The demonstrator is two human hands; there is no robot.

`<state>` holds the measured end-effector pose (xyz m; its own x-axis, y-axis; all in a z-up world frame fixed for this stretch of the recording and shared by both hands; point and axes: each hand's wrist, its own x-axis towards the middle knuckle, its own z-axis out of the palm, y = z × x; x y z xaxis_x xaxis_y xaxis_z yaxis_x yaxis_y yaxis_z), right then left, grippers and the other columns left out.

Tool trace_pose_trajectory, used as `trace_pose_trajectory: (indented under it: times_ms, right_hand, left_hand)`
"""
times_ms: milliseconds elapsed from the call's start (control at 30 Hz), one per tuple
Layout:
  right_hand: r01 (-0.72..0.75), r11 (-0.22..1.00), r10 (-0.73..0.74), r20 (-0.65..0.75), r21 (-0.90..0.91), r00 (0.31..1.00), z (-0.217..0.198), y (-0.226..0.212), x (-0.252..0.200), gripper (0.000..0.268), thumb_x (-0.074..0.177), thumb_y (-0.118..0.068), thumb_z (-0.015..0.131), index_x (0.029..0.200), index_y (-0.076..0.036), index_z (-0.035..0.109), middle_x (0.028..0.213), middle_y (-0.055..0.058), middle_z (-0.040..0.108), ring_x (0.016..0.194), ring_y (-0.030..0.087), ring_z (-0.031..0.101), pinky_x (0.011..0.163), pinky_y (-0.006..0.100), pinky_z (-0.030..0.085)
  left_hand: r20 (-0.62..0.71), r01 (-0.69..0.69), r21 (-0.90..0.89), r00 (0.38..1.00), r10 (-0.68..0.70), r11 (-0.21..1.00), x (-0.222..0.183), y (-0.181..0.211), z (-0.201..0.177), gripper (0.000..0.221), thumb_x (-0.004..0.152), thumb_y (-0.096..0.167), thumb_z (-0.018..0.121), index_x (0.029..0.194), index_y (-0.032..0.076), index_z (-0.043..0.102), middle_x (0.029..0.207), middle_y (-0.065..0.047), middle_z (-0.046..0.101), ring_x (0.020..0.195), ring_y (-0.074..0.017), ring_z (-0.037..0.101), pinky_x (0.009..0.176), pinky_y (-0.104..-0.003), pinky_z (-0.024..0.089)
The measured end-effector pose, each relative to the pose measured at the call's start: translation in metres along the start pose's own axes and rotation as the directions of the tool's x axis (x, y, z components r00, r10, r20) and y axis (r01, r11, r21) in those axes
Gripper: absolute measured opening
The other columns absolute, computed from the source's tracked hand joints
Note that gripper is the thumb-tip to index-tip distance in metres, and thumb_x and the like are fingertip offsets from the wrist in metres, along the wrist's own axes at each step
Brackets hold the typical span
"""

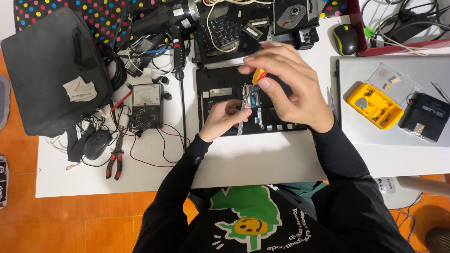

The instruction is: The person installs a hard drive into a mounting bracket and prepares it for laptop installation.

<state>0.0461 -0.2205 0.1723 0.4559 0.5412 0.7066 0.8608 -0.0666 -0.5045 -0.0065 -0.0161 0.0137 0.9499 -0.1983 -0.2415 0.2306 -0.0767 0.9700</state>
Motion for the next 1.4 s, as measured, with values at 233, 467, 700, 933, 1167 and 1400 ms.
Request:
trace_pose_trajectory:
  times_ms: [233,467,700,933,1167,1400]
  right_hand:
    - [-0.033,0.999,0.033,-0.012,-0.007,0.999,0.003,0.014,-0.005,0.032,0.094,-0.018,0.079,0.118,-0.001,0.068,0.101,0.014,0.066,0.102,0.032,0.064,0.107,0.048,0.051]
    - [-0.041,0.999,0.041,0.015,-0.015,0.999,0.004,0.016,-0.01,0.03,0.103,-0.013,0.074,0.126,0.002,0.063,0.11,0.011,0.071,0.108,0.031,0.066,0.114,0.047,0.045]
    - [-0.005,0.998,0.004,0.012,0.056,1.0,0.003,0.02,-0.014,0.028,0.11,-0.017,0.069,0.131,0.0,0.061,0.117,0.013,0.071,0.116,0.028,0.065,0.115,0.043,0.044]
    - [-0.034,0.999,0.033,-0.024,-0.041,0.999,0.002,0.02,-0.017,0.026,0.108,-0.018,0.076,0.126,-0.001,0.067,0.107,0.008,0.076,0.107,0.026,0.063,0.111,0.041,0.05]
    - [-0.035,0.999,0.033,-0.04,-0.034,0.999,0.003,0.019,-0.021,0.022,0.106,-0.013,0.08,0.122,-0.003,0.069,0.103,0.006,0.075,0.1,0.023,0.062,0.107,0.038,0.051]
    - [-0.037,0.988,0.051,-0.093,0.148,0.994,-0.002,0.022,-0.031,0.029,0.114,-0.012,0.072,0.137,0.0,0.06,0.11,0.013,0.071,0.104,0.024,0.07,0.1,0.037,0.054]
  left_hand:
    - [0.007,0.013,-0.018,1.0,-0.012,1.0,0.008,-0.011,-0.004,0.055,0.089,0.042,0.076,0.12,-0.003,0.069,0.078,-0.004,0.071,0.08,-0.0078,0.074,0.063,-0.019,0.053]
    - [-0.031,-0.056,-0.018,0.998,0.056,0.998,0.001,-0.003,-0.001,0.051,0.088,0.042,0.078,0.114,-0.002,0.072,0.077,0.0,0.073,0.07,-0.004,0.068,0.061,-0.017,0.052]
    - [-0.07,-0.05,0.126,0.996,0.059,0.991,0.0,0.0,-0.002,0.05,0.087,0.04,0.078,0.113,-0.003,0.072,0.064,0.001,0.067,0.057,-0.0024,0.059,0.053,-0.018,0.042]
    - [-0.05,-0.045,0.058,0.998,0.048,0.997,0.001,-0.003,-0.002,0.051,0.088,0.04,0.078,0.114,-0.003,0.072,0.066,0.0,0.068,0.06,-0.0017,0.062,0.055,-0.017,0.046]
    - [-0.037,-0.04,0.093,0.998,0.043,0.995,0.003,-0.007,-0.001,0.053,0.088,0.043,0.076,0.115,-0.002,0.071,0.07,0.0,0.073,0.064,-0.0042,0.068,0.058,-0.016,0.05]
    - [0.026,-0.064,-0.075,0.997,0.066,0.995,0.003,-0.015,-0.002,0.05,0.092,0.036,0.073,0.12,-0.005,0.069,0.083,-0.004,0.072,0.079,-0.0087,0.071,0.065,-0.021,0.052]
